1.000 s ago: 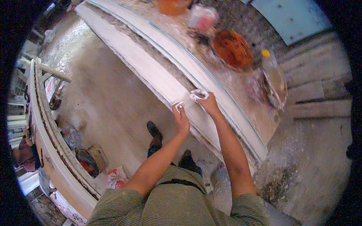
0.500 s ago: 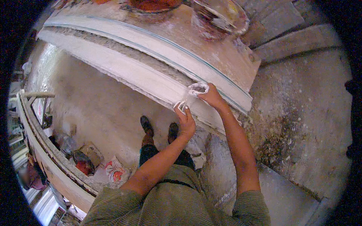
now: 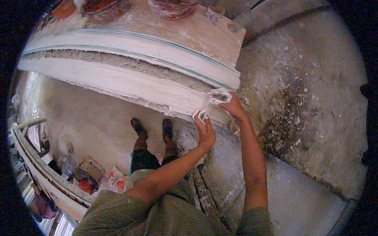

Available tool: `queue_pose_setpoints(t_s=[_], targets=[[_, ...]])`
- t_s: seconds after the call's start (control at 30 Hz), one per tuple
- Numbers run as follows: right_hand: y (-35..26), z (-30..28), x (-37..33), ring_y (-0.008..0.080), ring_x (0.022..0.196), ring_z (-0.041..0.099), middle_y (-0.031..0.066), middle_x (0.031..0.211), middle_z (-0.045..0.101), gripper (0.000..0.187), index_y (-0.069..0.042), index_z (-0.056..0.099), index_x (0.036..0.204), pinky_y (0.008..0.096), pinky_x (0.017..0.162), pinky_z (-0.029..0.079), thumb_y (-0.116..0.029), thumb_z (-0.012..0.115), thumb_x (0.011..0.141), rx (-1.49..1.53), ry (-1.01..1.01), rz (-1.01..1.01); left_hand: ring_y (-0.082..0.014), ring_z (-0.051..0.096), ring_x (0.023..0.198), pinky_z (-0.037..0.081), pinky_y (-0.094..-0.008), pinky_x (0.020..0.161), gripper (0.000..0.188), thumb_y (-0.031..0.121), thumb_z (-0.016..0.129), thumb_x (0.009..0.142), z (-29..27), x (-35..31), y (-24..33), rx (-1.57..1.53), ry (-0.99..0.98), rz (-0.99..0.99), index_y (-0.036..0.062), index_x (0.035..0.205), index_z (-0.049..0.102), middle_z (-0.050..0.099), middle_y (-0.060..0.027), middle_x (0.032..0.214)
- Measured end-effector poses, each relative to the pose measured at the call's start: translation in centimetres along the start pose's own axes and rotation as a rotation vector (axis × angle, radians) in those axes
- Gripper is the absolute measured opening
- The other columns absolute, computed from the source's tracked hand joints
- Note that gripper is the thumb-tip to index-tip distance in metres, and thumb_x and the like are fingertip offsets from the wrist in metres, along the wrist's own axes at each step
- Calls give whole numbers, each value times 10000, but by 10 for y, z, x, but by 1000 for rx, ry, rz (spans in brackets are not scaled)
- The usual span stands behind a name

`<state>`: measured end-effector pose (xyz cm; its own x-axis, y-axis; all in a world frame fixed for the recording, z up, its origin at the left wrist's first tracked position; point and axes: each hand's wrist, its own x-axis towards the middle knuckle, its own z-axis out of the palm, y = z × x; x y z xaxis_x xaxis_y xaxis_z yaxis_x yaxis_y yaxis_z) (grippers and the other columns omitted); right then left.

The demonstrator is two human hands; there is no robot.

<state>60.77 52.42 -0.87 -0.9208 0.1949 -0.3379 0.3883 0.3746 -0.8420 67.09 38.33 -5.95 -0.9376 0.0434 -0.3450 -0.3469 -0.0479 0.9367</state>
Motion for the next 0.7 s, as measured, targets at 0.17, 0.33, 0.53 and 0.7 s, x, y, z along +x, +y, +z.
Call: queue_pose_setpoints(t_s=[0.17, 0.33, 0.53, 0.7], targets=[[23, -12, -36, 210, 1036, 568, 99, 1128, 608, 391, -32, 613, 1084, 326, 939, 421, -87, 683, 704, 156, 168, 161, -333, 350, 1178, 256, -391, 1019, 378, 158, 378, 953, 22, -19, -15, 40, -97, 1, -16, 1278, 297, 351, -214, 1233], [49, 33, -65, 202, 1017, 536, 95, 1129, 576, 366, -42, 604, 1094, 330, 911, 412, -122, 648, 740, 470, 610, 128, -356, 370, 1183, 281, -411, 1009, 388, 164, 386, 948, 27, -29, -15, 99, -218, 25, -15, 1284, 307, 373, -230, 1245], [89, 82, -85, 187, 938, 515, 76, 1079, 558, 343, -57, 599, 1093, 331, 847, 415, -165, 610, 769, 786, 860, 229, -391, 435, 1121, 322, -404, 982, 374, 149, 400, 933, 25, -33, -6, 313, -405, 128, 12, 1275, 336, 383, -241, 1237], [104, 89, -108, 175, 873, 497, 60, 1038, 543, 328, -68, 594, 1093, 333, 793, 417, -201, 578, 793, 906, 891, 310, -424, 384, 1104, 345, -448, 924, 556, -81, 561, 744, 30, -39, 3, 285, -563, 7, 36, 1236, 331, 381, -232, 1153]])
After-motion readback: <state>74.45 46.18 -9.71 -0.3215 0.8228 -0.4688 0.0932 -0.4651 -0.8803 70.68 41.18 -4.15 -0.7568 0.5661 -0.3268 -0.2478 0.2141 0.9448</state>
